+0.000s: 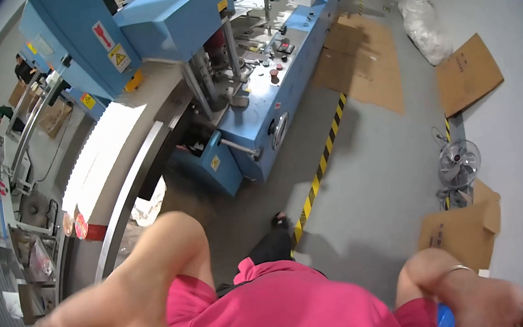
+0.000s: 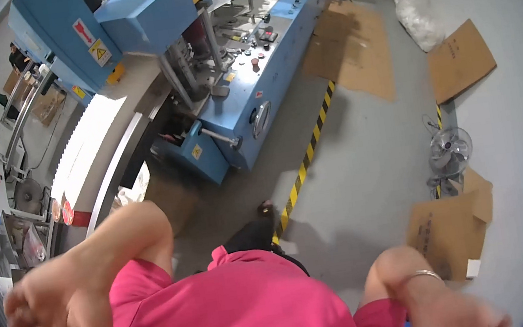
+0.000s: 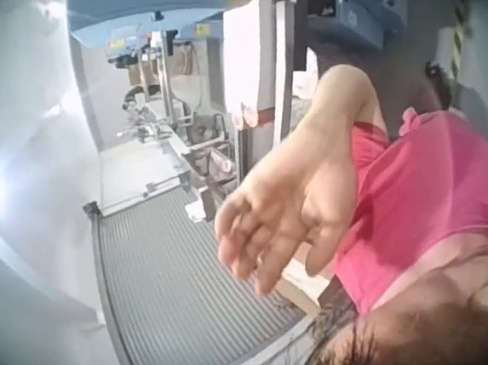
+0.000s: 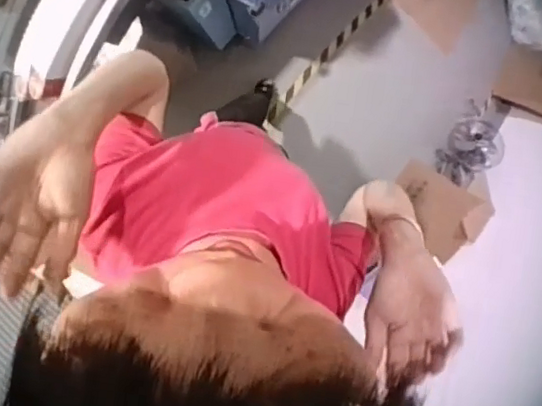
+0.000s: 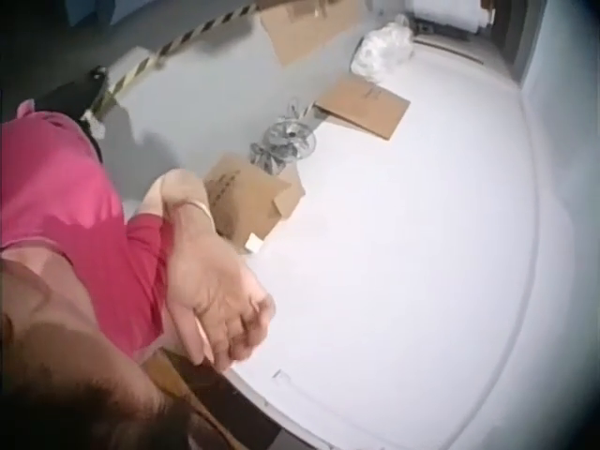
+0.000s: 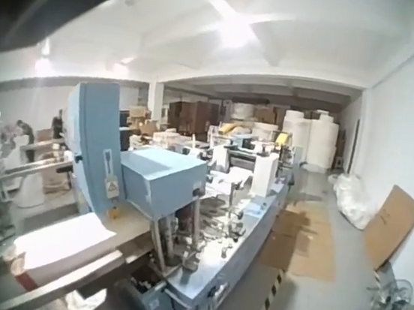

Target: Operating a napkin folding machine and placing finished napkins onto a conveyor belt.

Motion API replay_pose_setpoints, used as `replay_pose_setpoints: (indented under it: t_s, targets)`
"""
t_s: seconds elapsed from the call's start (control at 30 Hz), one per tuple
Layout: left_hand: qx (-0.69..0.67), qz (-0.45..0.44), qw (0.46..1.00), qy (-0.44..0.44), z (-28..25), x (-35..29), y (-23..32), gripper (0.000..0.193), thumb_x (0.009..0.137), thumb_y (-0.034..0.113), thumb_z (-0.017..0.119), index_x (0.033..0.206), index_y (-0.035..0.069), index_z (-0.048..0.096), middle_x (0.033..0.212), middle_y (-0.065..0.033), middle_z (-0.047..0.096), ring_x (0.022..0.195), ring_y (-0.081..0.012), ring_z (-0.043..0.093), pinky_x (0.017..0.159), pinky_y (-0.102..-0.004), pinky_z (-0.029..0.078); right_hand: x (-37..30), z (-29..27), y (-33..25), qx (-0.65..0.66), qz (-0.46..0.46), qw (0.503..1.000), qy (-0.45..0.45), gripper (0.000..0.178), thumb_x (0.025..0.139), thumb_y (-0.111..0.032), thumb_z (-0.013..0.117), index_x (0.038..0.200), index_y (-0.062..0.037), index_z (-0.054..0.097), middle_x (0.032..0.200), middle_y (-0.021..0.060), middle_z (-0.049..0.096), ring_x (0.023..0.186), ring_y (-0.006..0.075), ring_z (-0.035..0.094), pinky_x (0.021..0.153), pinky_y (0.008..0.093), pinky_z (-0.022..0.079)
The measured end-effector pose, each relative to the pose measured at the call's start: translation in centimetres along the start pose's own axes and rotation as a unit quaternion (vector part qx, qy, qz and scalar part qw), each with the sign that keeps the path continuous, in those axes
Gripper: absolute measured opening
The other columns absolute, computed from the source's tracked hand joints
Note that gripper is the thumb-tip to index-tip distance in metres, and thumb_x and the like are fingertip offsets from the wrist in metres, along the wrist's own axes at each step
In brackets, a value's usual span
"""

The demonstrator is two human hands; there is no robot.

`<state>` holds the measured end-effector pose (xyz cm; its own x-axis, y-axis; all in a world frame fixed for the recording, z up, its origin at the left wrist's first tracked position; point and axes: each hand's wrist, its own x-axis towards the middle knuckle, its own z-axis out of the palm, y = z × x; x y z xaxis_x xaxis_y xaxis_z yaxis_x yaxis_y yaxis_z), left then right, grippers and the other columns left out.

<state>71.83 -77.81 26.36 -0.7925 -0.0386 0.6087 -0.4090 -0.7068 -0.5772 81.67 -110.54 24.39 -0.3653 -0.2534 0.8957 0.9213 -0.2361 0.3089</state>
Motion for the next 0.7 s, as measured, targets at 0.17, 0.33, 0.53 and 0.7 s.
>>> replay_pose_setpoints:
  t_s: [0.17, 0.33, 0.53, 0.7]
  targets:
    - [0.131, -0.214, 0.948, -0.193, -0.4, -16.8, 0.7, 0.053, 0.092, 0.050, 0.025, 0.102, 0.006, 0.053, 0.107, -0.0179, 0.049, 0.095, -0.0320, 0.051, 0.080, -0.0463, 0.044, -9.6, -2.0, 5.5, -0.059, 0.204, 0.976, 0.050, 0.055, 0.093, -0.044, 0.029, 0.102, 0.0047, 0.052, 0.095, 0.0194, 0.056, 0.087, 0.0332, 0.052, 0.081, 0.0453, 0.040]
    - [0.028, -0.551, 0.570, -0.609, -0.1, -29.8, 3.0, 0.029, 0.074, 0.022, 0.064, 0.094, 0.002, 0.059, 0.091, -0.0124, 0.059, 0.079, -0.0281, 0.057, 0.069, -0.0355, 0.046, -19.8, -1.8, 12.1, -0.023, 0.461, 0.855, -0.238, 0.045, 0.092, -0.037, 0.037, 0.114, 0.0012, 0.047, 0.088, 0.0134, 0.056, 0.075, 0.0219, 0.053, 0.068, 0.0339, 0.043]
    - [-0.076, -0.509, 0.343, -0.786, -0.3, -42.6, 7.3, 0.039, 0.073, 0.026, 0.064, 0.106, 0.010, 0.051, 0.090, -0.0072, 0.055, 0.085, -0.0246, 0.056, 0.070, -0.0354, 0.043, -31.0, 3.9, 20.8, -0.163, 0.625, 0.614, -0.453, 0.025, 0.085, -0.012, 0.055, 0.108, -0.0020, 0.056, 0.083, 0.0137, 0.062, 0.075, 0.0214, 0.060, 0.068, 0.0314, 0.047]
    - [-0.073, -0.503, 0.231, -0.829, 3.6, -46.7, 6.4, 0.053, 0.074, 0.027, 0.064, 0.120, 0.012, 0.045, 0.102, -0.0094, 0.053, 0.092, -0.0265, 0.055, 0.076, -0.0378, 0.043, -37.4, 2.9, 24.5, -0.112, 0.612, 0.513, -0.592, 0.027, 0.083, -0.017, 0.057, 0.105, -0.0021, 0.057, 0.089, 0.0178, 0.063, 0.078, 0.0277, 0.062, 0.070, 0.0346, 0.048]
